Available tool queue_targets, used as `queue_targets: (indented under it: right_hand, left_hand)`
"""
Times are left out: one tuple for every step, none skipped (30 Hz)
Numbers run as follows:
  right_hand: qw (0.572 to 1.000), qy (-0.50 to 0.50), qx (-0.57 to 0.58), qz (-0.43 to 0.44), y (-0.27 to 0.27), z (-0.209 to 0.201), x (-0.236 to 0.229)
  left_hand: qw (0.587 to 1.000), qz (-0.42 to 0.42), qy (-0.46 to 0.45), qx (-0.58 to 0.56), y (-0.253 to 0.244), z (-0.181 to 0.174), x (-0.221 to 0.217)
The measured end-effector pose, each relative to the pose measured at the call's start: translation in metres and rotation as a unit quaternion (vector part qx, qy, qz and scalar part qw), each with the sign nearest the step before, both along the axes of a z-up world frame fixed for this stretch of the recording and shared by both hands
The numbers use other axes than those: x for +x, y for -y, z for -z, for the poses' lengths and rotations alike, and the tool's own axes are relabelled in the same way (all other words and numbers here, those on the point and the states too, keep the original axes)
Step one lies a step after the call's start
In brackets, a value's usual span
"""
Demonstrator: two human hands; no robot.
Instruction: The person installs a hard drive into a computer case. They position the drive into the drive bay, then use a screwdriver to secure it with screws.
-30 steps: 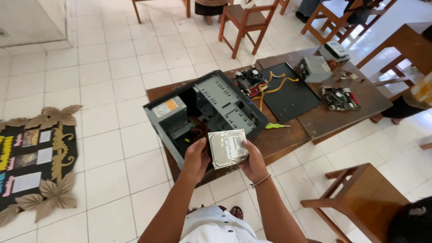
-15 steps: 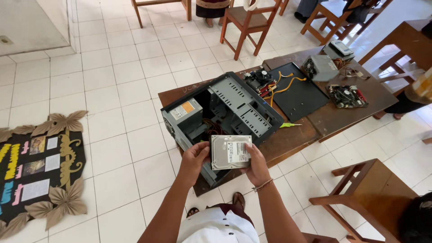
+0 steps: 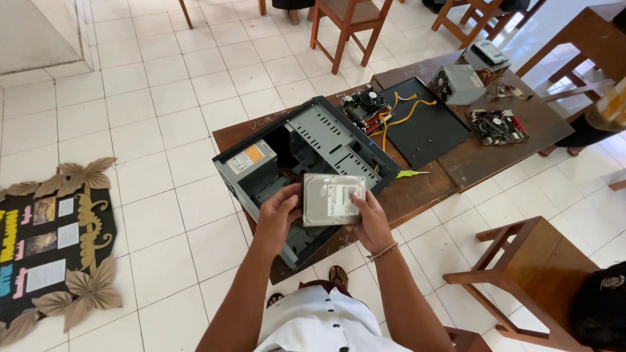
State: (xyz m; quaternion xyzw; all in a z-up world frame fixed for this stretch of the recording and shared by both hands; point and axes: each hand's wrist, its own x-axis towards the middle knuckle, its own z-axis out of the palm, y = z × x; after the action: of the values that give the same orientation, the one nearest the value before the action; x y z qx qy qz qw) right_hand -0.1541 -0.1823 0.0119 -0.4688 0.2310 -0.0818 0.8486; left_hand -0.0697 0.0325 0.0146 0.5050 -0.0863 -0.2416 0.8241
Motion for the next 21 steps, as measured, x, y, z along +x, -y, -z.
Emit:
queue_targets:
  right_hand:
    - [1.000,-0.002,0.000,-0.003,0.003,-0.002,0.005]
    - [0.999,0.039,-0.027,0.007,0.006,-0.004,0.010]
    - [0.995,0.080,-0.055,0.017,0.010,-0.007,0.013]
    - [0.995,0.078,-0.054,0.015,0.015,-0.011,0.015]
    - [0.992,0.116,-0.058,0.011,0.022,-0.015,0.019]
    - [0.986,0.154,-0.062,0.006,0.028,-0.020,0.023]
    - [0.986,0.153,-0.062,0.006,0.033,-0.024,0.024]
    - [0.981,0.180,-0.069,0.010,0.038,-0.027,0.026]
    - [0.975,0.206,-0.075,0.016,0.042,-0.030,0.027]
    - [0.976,0.206,-0.075,0.018,0.044,-0.038,0.027]
    - [0.972,0.223,-0.075,0.012,0.046,-0.047,0.026]
    - [0.968,0.241,-0.074,0.006,0.047,-0.055,0.025]
    - [0.968,0.240,-0.074,0.007,0.051,-0.057,0.024]
    - [0.965,0.251,-0.070,0.002,0.055,-0.059,0.023]
    - [0.963,0.261,-0.064,-0.003,0.058,-0.060,0.022]
    - [0.963,0.260,-0.064,-0.003,0.060,-0.060,0.021]
    - [0.962,0.265,-0.071,-0.006,0.063,-0.060,0.021]
    - [0.960,0.269,-0.078,-0.008,0.065,-0.060,0.020]
    - [0.960,0.268,-0.077,-0.010,0.066,-0.063,0.020]
    - [0.958,0.274,-0.080,-0.012,0.066,-0.065,0.020]
    - [0.956,0.280,-0.084,-0.014,0.067,-0.067,0.020]
  left_hand:
    - [1.000,-0.003,-0.002,0.000,0.003,-0.015,0.000]
    - [0.999,0.023,0.034,0.000,0.006,-0.029,0.001]
    - [0.996,0.050,0.069,0.000,0.009,-0.044,0.000]
    - [0.997,0.048,0.066,0.001,0.013,-0.055,0.001]
    - [0.992,0.066,0.110,0.014,0.018,-0.067,0.004]
    - [0.984,0.084,0.155,0.028,0.022,-0.079,0.007]
    - [0.984,0.084,0.154,0.027,0.027,-0.079,0.010]
    - [0.981,0.089,0.170,0.001,0.032,-0.079,0.013]
    - [0.978,0.096,0.186,-0.025,0.037,-0.079,0.017]
    - [0.978,0.098,0.185,-0.025,0.040,-0.079,0.020]
    - [0.977,0.090,0.189,-0.035,0.043,-0.080,0.022]
    - [0.977,0.082,0.194,-0.045,0.047,-0.080,0.024]
    - [0.977,0.083,0.193,-0.045,0.049,-0.080,0.027]
    - [0.976,0.080,0.193,-0.054,0.051,-0.079,0.029]
    - [0.976,0.076,0.193,-0.062,0.052,-0.078,0.030]
    - [0.977,0.076,0.192,-0.061,0.053,-0.081,0.030]
    - [0.977,0.076,0.191,-0.064,0.054,-0.083,0.030]
    - [0.977,0.075,0.191,-0.066,0.054,-0.085,0.030]
    - [0.977,0.073,0.189,-0.065,0.056,-0.083,0.031]
    - [0.976,0.075,0.191,-0.072,0.057,-0.082,0.033]
    - [0.975,0.076,0.193,-0.080,0.057,-0.080,0.034]
